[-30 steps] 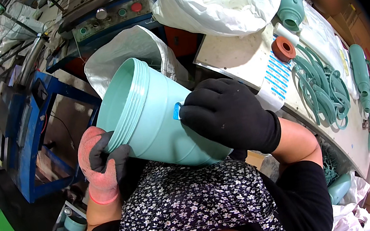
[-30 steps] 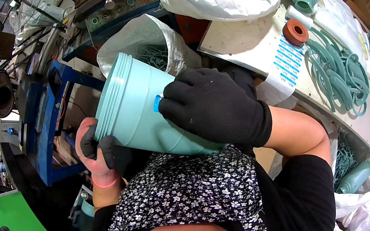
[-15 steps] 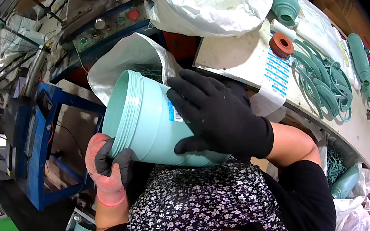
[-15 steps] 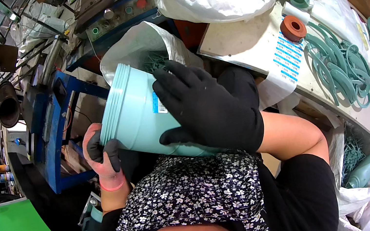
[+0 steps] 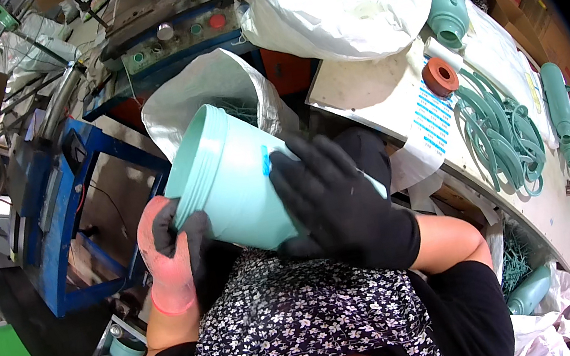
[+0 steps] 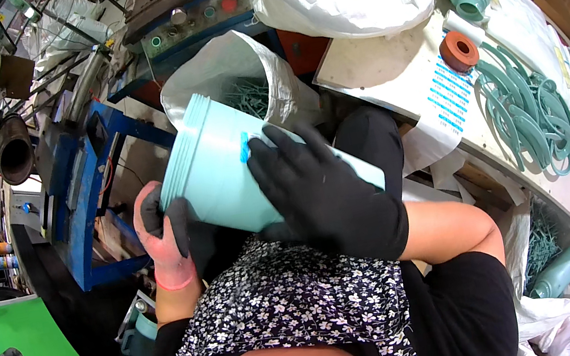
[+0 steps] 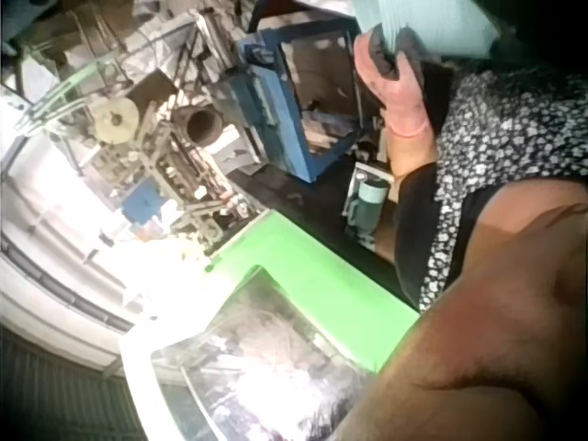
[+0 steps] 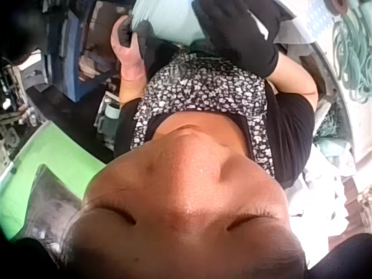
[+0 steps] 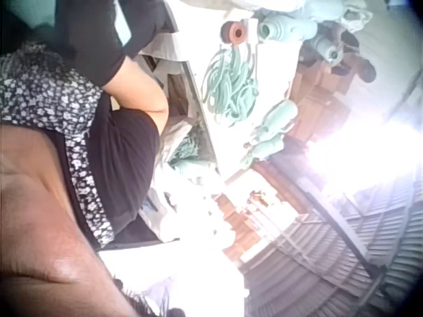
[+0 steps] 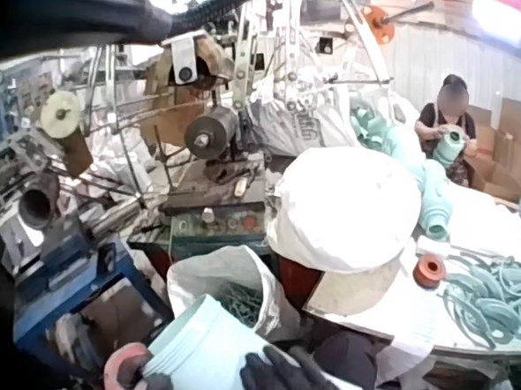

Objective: The person assembles light blue plastic pitchers by attaching handles and applying labels. They pick up a pitcher body, attach a handle, and then apply a label to the side before placing the finished unit on a nearby surface. The process is repeated for multiple units in a continuous assembly line workflow.

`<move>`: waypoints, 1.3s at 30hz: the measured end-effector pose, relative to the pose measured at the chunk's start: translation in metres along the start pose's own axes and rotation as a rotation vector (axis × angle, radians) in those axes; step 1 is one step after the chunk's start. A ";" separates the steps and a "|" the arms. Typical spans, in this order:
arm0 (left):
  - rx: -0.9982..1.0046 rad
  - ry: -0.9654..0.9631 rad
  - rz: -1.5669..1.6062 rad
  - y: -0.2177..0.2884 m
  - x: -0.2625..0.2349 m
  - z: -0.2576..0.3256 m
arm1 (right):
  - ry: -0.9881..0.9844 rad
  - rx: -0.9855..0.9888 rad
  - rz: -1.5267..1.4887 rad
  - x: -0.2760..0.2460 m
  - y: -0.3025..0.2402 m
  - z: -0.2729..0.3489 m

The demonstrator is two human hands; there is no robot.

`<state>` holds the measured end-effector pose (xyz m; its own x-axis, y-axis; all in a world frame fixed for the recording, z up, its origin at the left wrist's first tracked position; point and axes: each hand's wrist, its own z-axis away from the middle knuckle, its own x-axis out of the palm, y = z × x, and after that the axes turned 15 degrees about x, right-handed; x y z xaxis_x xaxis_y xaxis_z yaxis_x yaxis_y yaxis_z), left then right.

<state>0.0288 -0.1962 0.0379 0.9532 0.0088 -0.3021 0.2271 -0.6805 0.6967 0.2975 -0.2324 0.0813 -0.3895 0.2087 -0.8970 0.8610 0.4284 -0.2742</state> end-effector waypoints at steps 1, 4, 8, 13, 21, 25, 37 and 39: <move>-0.076 0.030 0.024 0.002 0.006 -0.005 | -0.003 -0.035 -0.013 0.009 -0.005 0.013; -0.099 0.087 0.047 -0.001 0.008 -0.002 | -0.022 -0.150 -0.028 0.017 -0.003 0.023; -0.011 0.082 -0.029 0.003 0.010 -0.002 | 0.055 -0.011 -0.194 0.004 -0.006 -0.006; -0.205 0.191 0.085 0.000 0.000 -0.005 | 0.051 -0.142 -0.180 0.016 0.013 0.015; 0.079 0.309 -0.063 0.001 0.004 -0.001 | -0.069 0.498 -0.618 0.029 0.067 0.062; 0.137 0.365 -0.125 0.021 0.001 -0.025 | 0.488 0.214 -0.159 -0.027 0.068 0.033; 0.059 -0.268 0.359 0.027 0.039 -0.118 | 0.654 -0.600 -0.601 0.011 0.023 -0.026; -0.052 -0.331 0.460 0.008 0.039 -0.131 | 0.649 -0.625 -0.611 0.014 0.028 -0.030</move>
<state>0.0939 -0.1054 0.1165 0.8451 -0.5155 -0.1417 -0.1791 -0.5227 0.8335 0.3064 -0.1915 0.0713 -0.9519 0.1541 -0.2647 0.2158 0.9508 -0.2224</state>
